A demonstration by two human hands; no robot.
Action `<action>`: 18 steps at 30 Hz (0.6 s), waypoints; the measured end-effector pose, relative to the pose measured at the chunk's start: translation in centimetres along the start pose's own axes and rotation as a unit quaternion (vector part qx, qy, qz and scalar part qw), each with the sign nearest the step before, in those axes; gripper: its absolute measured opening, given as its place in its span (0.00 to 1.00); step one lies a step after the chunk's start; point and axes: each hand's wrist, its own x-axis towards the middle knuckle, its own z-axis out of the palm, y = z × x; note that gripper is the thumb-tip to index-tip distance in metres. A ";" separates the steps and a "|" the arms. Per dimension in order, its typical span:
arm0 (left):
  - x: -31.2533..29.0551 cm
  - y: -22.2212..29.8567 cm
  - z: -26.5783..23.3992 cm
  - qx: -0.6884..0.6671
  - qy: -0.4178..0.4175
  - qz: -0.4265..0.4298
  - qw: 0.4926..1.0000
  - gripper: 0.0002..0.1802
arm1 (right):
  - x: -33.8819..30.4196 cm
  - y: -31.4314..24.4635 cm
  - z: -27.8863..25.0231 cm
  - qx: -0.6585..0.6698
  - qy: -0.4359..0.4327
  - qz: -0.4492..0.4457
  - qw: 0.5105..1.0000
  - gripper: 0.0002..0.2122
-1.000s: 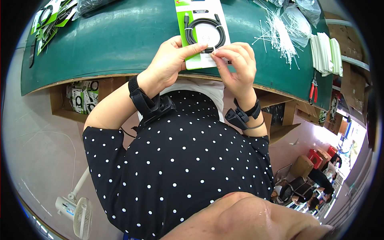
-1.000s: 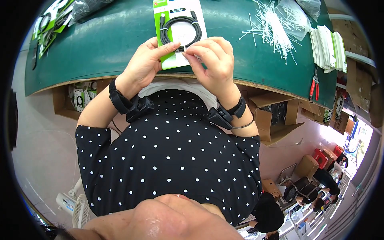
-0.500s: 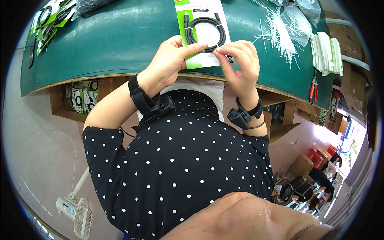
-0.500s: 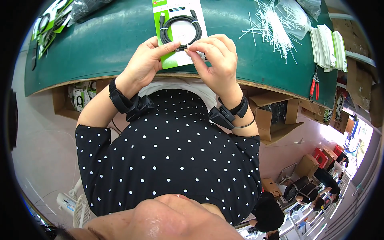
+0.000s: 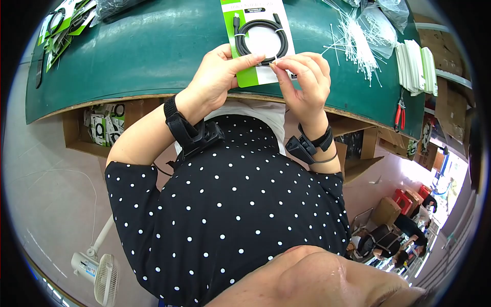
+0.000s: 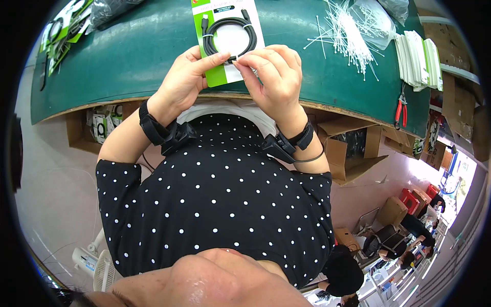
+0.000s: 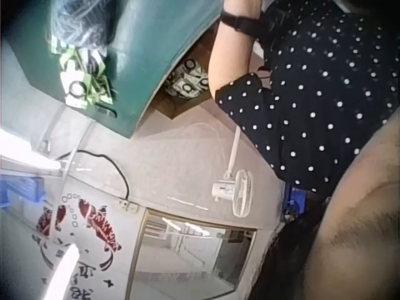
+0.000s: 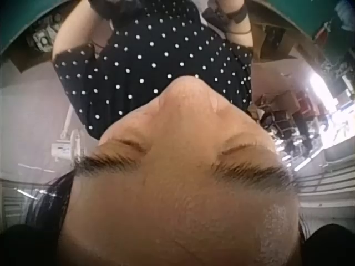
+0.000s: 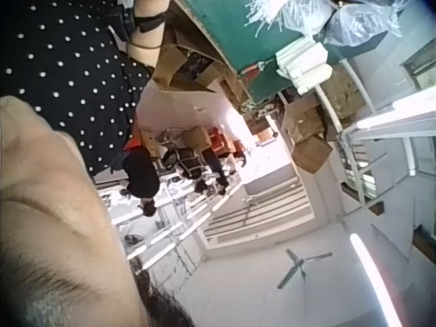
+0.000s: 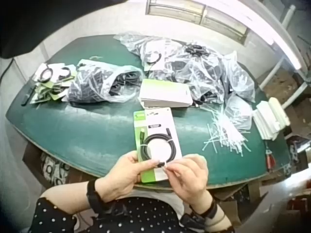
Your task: The person secures a cable to a cardboard backing using a zip tie, then removes it and secures a second cable with another zip tie.
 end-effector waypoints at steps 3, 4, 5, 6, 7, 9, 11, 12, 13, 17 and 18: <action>0.0 0.1 0.0 -0.002 0.000 0.002 1.000 0.15 | -0.3 0.3 0.4 -0.010 0.009 -0.003 1.000 0.09; 0.0 0.1 0.0 -0.003 0.000 0.002 1.000 0.15 | -0.3 0.4 0.4 -0.002 0.005 0.000 1.000 0.09; 0.0 0.1 -0.1 -0.004 0.001 0.002 1.000 0.15 | -0.4 0.4 0.4 0.006 0.002 0.003 1.000 0.09; 0.1 0.1 -0.1 -0.005 0.000 0.002 1.000 0.15 | -0.4 0.5 0.5 0.013 -0.002 0.006 1.000 0.09; 0.2 0.0 -0.2 -0.007 -0.003 0.004 1.000 0.15 | -0.4 0.5 0.5 0.013 -0.002 0.006 1.000 0.09; 0.3 0.0 -0.2 -0.012 -0.011 0.007 1.000 0.15 | -0.4 0.5 0.5 0.016 -0.005 0.007 1.000 0.09; 0.2 0.0 -0.1 -0.013 -0.010 0.005 1.000 0.15 | -0.3 0.5 0.5 0.018 -0.006 0.008 1.000 0.09; 0.2 0.1 0.0 -0.014 -0.008 0.003 1.000 0.15 | -0.3 0.4 0.4 0.009 -0.008 0.013 1.000 0.09; 0.2 0.1 0.0 -0.016 -0.006 0.001 1.000 0.15 | -0.2 0.3 0.4 0.001 -0.009 0.018 1.000 0.08; 0.2 0.3 0.1 -0.019 -0.021 0.003 1.000 0.15 | -0.2 0.1 0.2 -0.017 -0.029 0.033 0.999 0.08; 0.2 0.3 0.1 -0.019 -0.021 0.003 1.000 0.15 | -0.2 0.1 0.2 -0.022 -0.037 0.038 0.998 0.07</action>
